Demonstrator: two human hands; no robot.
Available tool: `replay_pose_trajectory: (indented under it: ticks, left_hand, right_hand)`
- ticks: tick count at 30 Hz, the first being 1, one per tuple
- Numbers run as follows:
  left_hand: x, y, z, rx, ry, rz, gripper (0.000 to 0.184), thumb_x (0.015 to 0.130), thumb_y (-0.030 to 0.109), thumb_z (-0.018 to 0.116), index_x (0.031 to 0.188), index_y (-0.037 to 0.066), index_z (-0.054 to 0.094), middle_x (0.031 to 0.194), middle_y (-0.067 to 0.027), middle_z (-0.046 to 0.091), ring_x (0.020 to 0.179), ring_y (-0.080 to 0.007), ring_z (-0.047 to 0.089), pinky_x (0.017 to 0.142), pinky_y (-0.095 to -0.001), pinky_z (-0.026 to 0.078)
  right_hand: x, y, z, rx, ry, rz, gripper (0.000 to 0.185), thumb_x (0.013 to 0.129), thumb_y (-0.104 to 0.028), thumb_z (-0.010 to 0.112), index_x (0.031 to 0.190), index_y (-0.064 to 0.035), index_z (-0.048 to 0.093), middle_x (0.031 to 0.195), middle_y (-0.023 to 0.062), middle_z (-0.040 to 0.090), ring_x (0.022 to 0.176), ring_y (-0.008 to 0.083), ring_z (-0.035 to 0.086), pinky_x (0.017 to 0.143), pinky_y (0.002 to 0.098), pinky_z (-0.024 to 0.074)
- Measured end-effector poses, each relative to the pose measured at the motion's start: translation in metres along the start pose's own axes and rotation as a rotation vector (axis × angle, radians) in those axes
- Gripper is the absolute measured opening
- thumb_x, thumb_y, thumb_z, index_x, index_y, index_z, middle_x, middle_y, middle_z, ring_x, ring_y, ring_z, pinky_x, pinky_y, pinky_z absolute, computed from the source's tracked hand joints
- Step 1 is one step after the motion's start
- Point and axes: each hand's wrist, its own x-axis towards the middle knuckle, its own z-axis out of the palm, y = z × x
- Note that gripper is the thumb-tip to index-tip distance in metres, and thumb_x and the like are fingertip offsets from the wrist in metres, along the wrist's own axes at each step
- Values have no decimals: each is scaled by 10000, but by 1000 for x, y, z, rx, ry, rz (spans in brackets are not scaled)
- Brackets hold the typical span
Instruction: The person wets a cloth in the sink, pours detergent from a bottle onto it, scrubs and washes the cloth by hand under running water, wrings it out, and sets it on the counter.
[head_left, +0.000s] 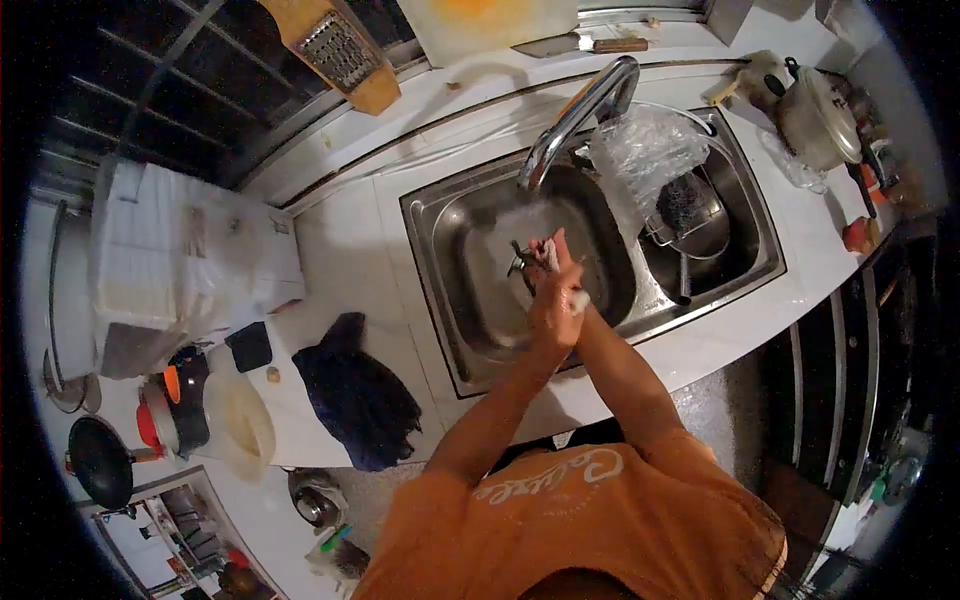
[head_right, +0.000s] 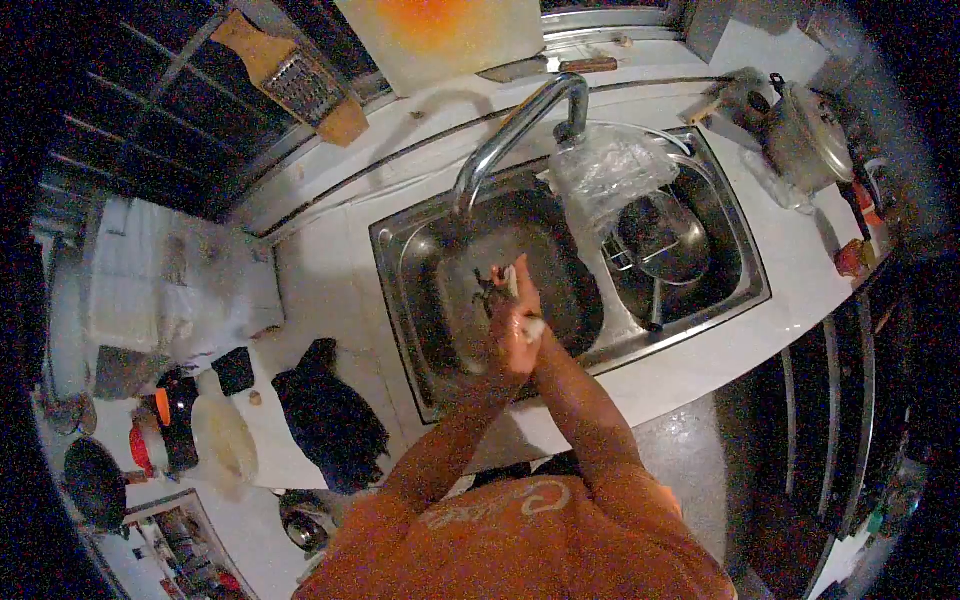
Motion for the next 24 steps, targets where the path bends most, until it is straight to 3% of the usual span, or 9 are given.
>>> replay_pose_trajectory:
  ticks: [1,3,6,9,10,13,17,20,24]
  left_hand:
    - [3,-12,-2,66,-136,-59,292,770,278,575,906,22,541,785,-102,583,704,-258,564,659,-338,456]
    - [15,-34,2,179,-401,-180,316,779,298,566,915,13,548,772,-123,590,711,-272,567,670,-346,453]
    - [48,3,-20,300,-509,-438,380,793,333,547,955,-11,562,747,-171,601,716,-296,575,684,-360,445]
    - [6,14,-15,521,-440,-106,412,797,355,549,1050,30,529,917,-149,578,834,-291,536,721,-387,430]
    - [6,-3,-10,525,-438,-103,412,797,355,549,1050,30,529,917,-149,578,834,-291,536,721,-387,430]
    - [25,-68,13,205,-402,-349,416,802,350,545,1083,46,514,968,-147,559,863,-294,522,744,-399,421]
    - [29,-66,5,-59,-404,-553,410,807,333,545,1102,51,501,997,-129,538,875,-272,511,761,-392,415]
    - [10,-24,0,-16,-395,-497,414,801,333,545,1096,47,494,980,-133,543,867,-272,519,757,-387,417]
    - [-7,-19,11,230,-240,-194,432,786,348,545,1087,45,484,950,-157,562,859,-295,537,747,-393,420]
  right_hand:
    - [26,13,-39,155,-508,244,382,826,-518,441,877,-146,509,855,10,584,558,174,522,499,311,431]
    - [45,34,-80,39,-543,146,405,836,-486,415,950,-114,527,850,55,579,642,209,542,577,333,451]
    - [65,52,-106,-672,44,-245,483,841,-495,383,1094,-95,478,872,127,564,753,259,546,686,359,451]
    - [20,27,-63,245,-82,242,482,838,-510,381,1092,-115,485,856,119,567,741,270,549,679,363,453]
    - [7,19,-49,247,-87,243,482,838,-510,381,1092,-115,485,856,119,567,741,270,549,679,363,453]
    - [-23,3,-10,-405,144,137,480,845,-518,357,1068,-122,509,857,110,570,773,269,541,705,373,454]
    - [-34,17,21,-322,175,-47,457,839,-449,438,1057,-61,543,889,98,583,814,243,535,749,361,437]
    - [-29,5,-6,-1176,207,-131,509,840,-472,421,1152,-73,469,974,121,553,880,237,509,797,345,412]
    - [-9,17,-43,-305,268,84,363,821,-440,485,855,-86,557,808,39,600,732,204,575,631,309,465]
